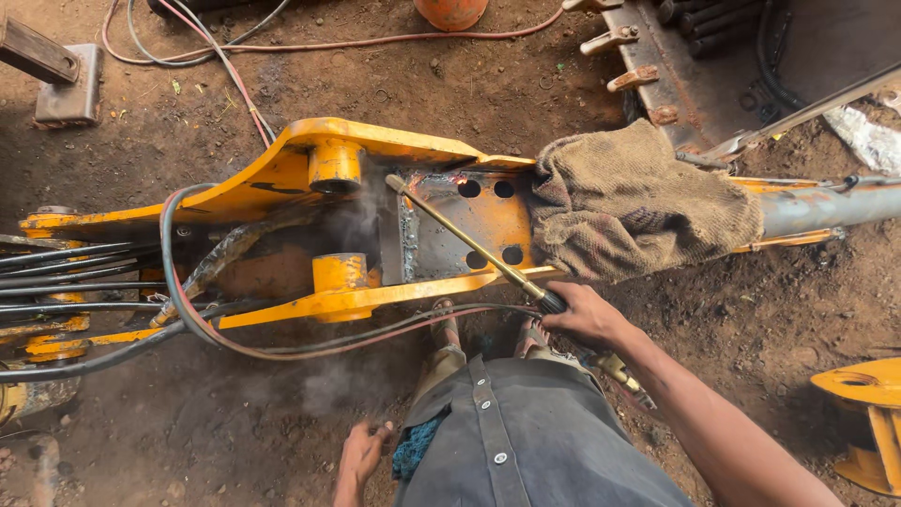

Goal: The person uses a cutting torch to cut through a metal section of a yellow excavator arm, moving the flame along a seam while sparks and smoke are produced. The person holds the torch with both hands to guide the cut carefully.

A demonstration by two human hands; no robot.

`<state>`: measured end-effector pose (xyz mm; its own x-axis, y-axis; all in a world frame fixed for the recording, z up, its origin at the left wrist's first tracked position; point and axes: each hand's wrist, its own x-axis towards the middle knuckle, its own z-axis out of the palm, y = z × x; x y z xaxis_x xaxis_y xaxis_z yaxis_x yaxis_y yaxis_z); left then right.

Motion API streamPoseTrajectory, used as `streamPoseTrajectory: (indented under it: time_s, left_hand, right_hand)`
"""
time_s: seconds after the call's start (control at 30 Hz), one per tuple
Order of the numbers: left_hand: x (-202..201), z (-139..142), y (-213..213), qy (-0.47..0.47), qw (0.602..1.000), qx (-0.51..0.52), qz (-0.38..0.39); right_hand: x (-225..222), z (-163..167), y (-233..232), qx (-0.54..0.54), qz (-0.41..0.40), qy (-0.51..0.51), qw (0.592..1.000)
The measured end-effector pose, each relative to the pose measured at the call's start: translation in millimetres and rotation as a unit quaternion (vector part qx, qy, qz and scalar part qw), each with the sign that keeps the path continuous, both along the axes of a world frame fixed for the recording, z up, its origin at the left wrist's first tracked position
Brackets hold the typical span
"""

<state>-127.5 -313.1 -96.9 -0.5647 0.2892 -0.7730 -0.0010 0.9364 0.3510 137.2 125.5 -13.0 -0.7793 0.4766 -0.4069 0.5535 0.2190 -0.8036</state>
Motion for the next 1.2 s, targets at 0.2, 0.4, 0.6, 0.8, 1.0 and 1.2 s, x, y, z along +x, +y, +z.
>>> streamPoseTrajectory:
  time_s: [0.2, 0.4, 0.6, 0.8, 1.0, 1.2]
  left_hand:
    - [5.3, -3.6, 20.7, 0.036, 0.999, 0.010, -0.030]
    - [14.8, -9.1, 33.1, 0.017, 0.999, 0.036, -0.014]
    - [23.5, -11.5, 30.7, 0.050, 0.998, 0.012, -0.040]
    - [20.0, -12.6, 31.5, 0.043, 0.997, -0.019, -0.057]
    - [15.5, -16.3, 36.8, 0.061, 0.996, 0.006, -0.071]
    - [15.2, -16.6, 40.0, 0.039, 0.997, -0.001, -0.062]
  right_hand:
    - [-2.3, 1.0, 12.8, -0.147, -0.043, -0.042, 0.987]
    - [-0.8, 20.7, 19.4, -0.156, -0.036, -0.057, 0.985]
    - [-3.7, 24.7, 18.5, -0.157, -0.032, -0.034, 0.986]
    - [-6.6, 28.6, 18.0, -0.180, -0.054, -0.052, 0.981]
    - [-8.3, 47.2, 14.0, -0.161, -0.063, -0.087, 0.981]
    - [-9.3, 54.1, 11.5, -0.148, -0.048, -0.103, 0.982]
